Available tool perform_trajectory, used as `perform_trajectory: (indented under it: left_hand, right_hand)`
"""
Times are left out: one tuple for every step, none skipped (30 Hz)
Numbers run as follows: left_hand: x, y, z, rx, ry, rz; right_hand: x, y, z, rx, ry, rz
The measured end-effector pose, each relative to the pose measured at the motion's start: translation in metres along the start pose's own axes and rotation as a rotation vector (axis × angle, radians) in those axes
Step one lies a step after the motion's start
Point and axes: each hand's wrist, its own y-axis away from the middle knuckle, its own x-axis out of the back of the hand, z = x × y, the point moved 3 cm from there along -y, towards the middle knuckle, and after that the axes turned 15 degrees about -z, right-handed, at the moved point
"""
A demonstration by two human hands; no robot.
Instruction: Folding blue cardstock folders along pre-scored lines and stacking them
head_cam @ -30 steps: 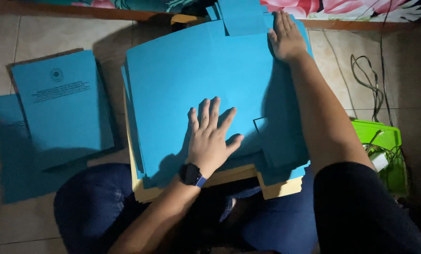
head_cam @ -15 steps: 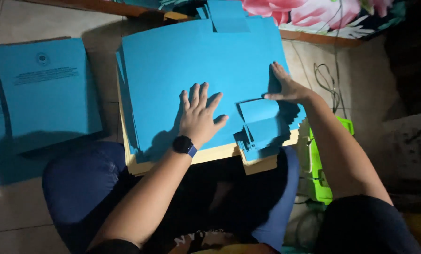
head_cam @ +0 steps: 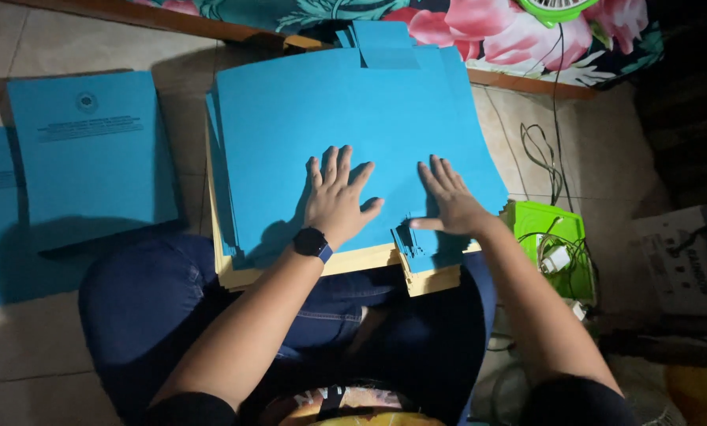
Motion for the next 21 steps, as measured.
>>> perform_trajectory:
  left_hand:
    - [-0.002, -0.001, 0.000, 0.001, 0.002, -0.002]
    - [-0.004, -0.001, 0.000, -0.002, -0.008, 0.004]
    - [-0.004, -0.002, -0.001, -0.005, -0.023, 0.011]
    - [-0.002, 0.000, 0.000, -0.004, -0.025, 0.010]
    - [0.001, 0.002, 0.001, -0.003, -0.024, 0.002]
    - [0.004, 0.004, 0.002, -0.002, -0.023, -0.006]
    - [0.005, 0.005, 0.002, 0.000, -0.025, -0.002]
    - [0.005, 0.005, 0.002, -0.012, -0.007, 0.002]
    - [0.006, 0.006, 0.002, -0.021, 0.015, 0.006]
    - [0.006, 0.006, 0.001, -0.016, 0.016, 0.010]
    - [0.006, 0.006, 0.001, -0.014, 0.008, 0.008]
    - [0.005, 0.005, 0.001, -0.011, -0.001, 0.007]
    - [0.007, 0.005, 0.001, -0.006, 0.002, 0.009]
    - [0.007, 0.005, 0.001, -0.015, 0.004, 0.005]
    - [0.007, 0.006, 0.002, -0.024, 0.006, -0.002]
    - [0.006, 0.006, 0.001, -0.020, 0.008, -0.003]
    - [0.005, 0.004, 0.001, -0.021, 0.001, -0.014]
    - [0.005, 0.003, 0.001, -0.022, -0.006, -0.025]
    - [0.003, 0.003, 0.001, -0.020, -0.010, -0.026]
    - [0.002, 0.002, 0.001, -0.026, -0.003, -0.023]
    - [0.003, 0.001, 0.000, -0.028, 0.003, -0.018]
  right_hand:
    - [0.000, 0.004, -0.007, 0.000, 0.000, -0.002]
    - [0.002, 0.008, -0.014, -0.026, -0.040, 0.033]
    - [0.004, 0.011, -0.021, -0.052, -0.082, 0.072]
    - [0.005, 0.012, -0.021, -0.051, -0.084, 0.073]
    - [0.007, 0.013, -0.019, -0.119, -0.096, 0.116]
    - [0.009, 0.013, -0.017, -0.188, -0.109, 0.160]
    - [0.007, 0.011, -0.015, -0.186, -0.109, 0.163]
    - [0.004, 0.008, -0.013, -0.232, -0.119, 0.155]
    - [0.002, 0.005, -0.011, -0.276, -0.126, 0.143]
    - [0.001, 0.003, -0.011, -0.271, -0.122, 0.144]
    - [0.001, 0.000, -0.009, -0.277, -0.106, 0.134]
    - [0.000, -0.002, -0.008, -0.282, -0.090, 0.123]
    - [0.004, -0.005, -0.009, -0.278, -0.085, 0.123]
    - [0.007, -0.008, -0.010, -0.251, -0.098, 0.117]
    - [0.008, -0.010, -0.012, -0.224, -0.114, 0.108]
    - [0.011, -0.022, -0.008, -0.221, -0.112, 0.105]
    - [0.014, -0.035, -0.005, -0.185, -0.107, 0.128]
    - [0.017, -0.047, -0.002, -0.148, -0.102, 0.150]
    - [0.011, -0.073, 0.008, -0.146, -0.105, 0.152]
    - [0.011, -0.096, 0.016, -0.106, 0.022, 0.369]
    - [0.012, -0.120, 0.022, -0.061, 0.151, 0.587]
